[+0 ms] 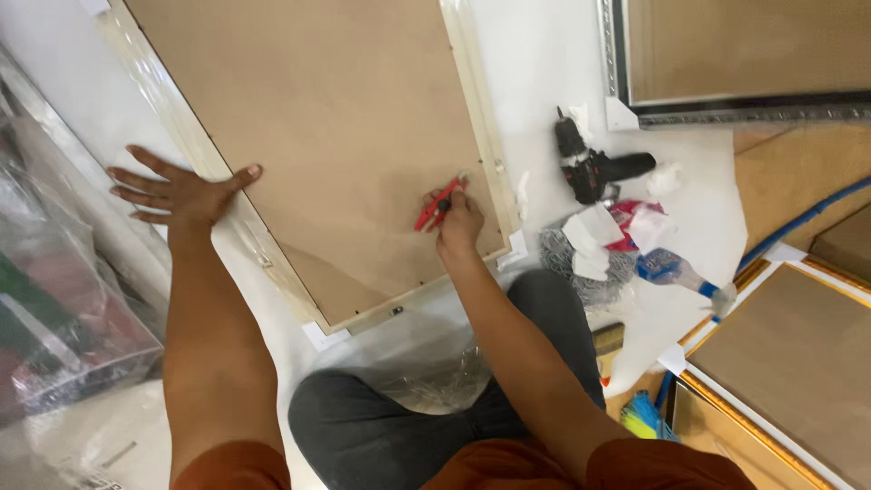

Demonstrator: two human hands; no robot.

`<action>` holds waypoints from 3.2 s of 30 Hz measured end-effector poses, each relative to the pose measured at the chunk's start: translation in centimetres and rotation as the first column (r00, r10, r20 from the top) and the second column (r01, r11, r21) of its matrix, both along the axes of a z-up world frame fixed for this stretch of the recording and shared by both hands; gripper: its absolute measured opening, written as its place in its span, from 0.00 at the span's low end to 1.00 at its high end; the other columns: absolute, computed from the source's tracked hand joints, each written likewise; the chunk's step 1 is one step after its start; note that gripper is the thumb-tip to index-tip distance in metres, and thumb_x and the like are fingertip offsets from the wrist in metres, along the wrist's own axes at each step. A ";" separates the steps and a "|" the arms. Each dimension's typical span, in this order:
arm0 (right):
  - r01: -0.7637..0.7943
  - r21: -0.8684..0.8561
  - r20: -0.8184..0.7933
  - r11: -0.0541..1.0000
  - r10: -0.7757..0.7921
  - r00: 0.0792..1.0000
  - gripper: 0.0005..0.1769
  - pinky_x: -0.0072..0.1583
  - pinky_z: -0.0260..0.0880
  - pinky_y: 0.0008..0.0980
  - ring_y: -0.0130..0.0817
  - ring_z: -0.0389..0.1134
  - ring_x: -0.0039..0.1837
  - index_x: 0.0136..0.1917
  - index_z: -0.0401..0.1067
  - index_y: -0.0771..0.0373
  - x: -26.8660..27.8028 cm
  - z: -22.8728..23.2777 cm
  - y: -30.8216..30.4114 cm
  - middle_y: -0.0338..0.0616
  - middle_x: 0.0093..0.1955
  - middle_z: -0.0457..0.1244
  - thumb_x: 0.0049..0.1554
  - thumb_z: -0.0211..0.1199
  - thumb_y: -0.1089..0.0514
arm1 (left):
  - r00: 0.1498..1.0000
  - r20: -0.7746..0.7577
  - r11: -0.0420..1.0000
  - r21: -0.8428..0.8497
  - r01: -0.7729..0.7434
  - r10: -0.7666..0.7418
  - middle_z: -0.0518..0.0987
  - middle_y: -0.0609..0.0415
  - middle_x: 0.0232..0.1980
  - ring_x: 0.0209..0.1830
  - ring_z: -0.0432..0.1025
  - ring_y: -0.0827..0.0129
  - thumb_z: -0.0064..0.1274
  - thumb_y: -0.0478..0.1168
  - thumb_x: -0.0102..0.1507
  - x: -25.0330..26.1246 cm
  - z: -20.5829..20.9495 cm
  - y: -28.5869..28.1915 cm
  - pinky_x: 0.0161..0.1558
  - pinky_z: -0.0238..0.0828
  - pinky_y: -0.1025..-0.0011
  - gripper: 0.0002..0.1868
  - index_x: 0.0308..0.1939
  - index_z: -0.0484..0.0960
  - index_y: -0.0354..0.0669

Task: The person removes protective plastic wrap from a picture frame using a utility knife, then uses a power drill to remove screws from the frame's backboard. The person then removes the backboard and sets it aside.

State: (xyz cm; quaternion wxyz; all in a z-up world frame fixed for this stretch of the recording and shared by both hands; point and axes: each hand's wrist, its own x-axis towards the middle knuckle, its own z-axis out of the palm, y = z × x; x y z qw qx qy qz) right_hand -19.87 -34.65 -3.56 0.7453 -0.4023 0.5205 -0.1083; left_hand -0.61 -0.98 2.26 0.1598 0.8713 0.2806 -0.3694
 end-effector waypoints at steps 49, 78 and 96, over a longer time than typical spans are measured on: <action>0.030 0.207 -0.062 0.978 -0.018 0.998 0.18 0.44 0.76 0.45 0.46 0.71 0.41 0.49 0.66 0.72 -13.4 1.6 -2.8 0.56 0.42 0.66 0.68 0.48 0.53 | 0.855 0.065 0.854 -0.050 0.517 -0.514 0.16 0.36 0.81 0.79 0.14 0.26 0.74 0.64 0.46 -17.5 3.4 -19.1 0.72 0.29 0.25 0.79 0.83 0.28 0.54; 0.339 0.659 0.005 0.671 -0.455 0.890 0.14 0.50 0.70 0.36 0.37 0.64 0.44 0.51 0.63 0.58 -12.5 -5.5 -4.5 0.47 0.43 0.63 0.70 0.41 0.50 | 0.878 0.008 0.876 -0.076 0.477 -0.478 0.10 0.38 0.79 0.77 0.09 0.30 0.77 0.61 0.45 -18.1 4.2 -20.4 0.74 0.34 0.28 0.82 0.83 0.24 0.59; -0.701 -0.470 -0.812 -0.536 0.574 0.105 0.10 0.61 0.56 0.53 0.45 0.66 0.54 0.49 0.79 0.56 -7.5 8.0 -15.2 0.43 0.44 0.70 0.56 0.66 0.51 | 0.605 0.471 0.610 -0.165 0.775 -0.642 0.46 0.41 0.82 0.82 0.40 0.39 0.74 0.54 0.46 -28.5 -1.3 -25.2 0.75 0.42 0.35 0.58 0.76 0.59 0.50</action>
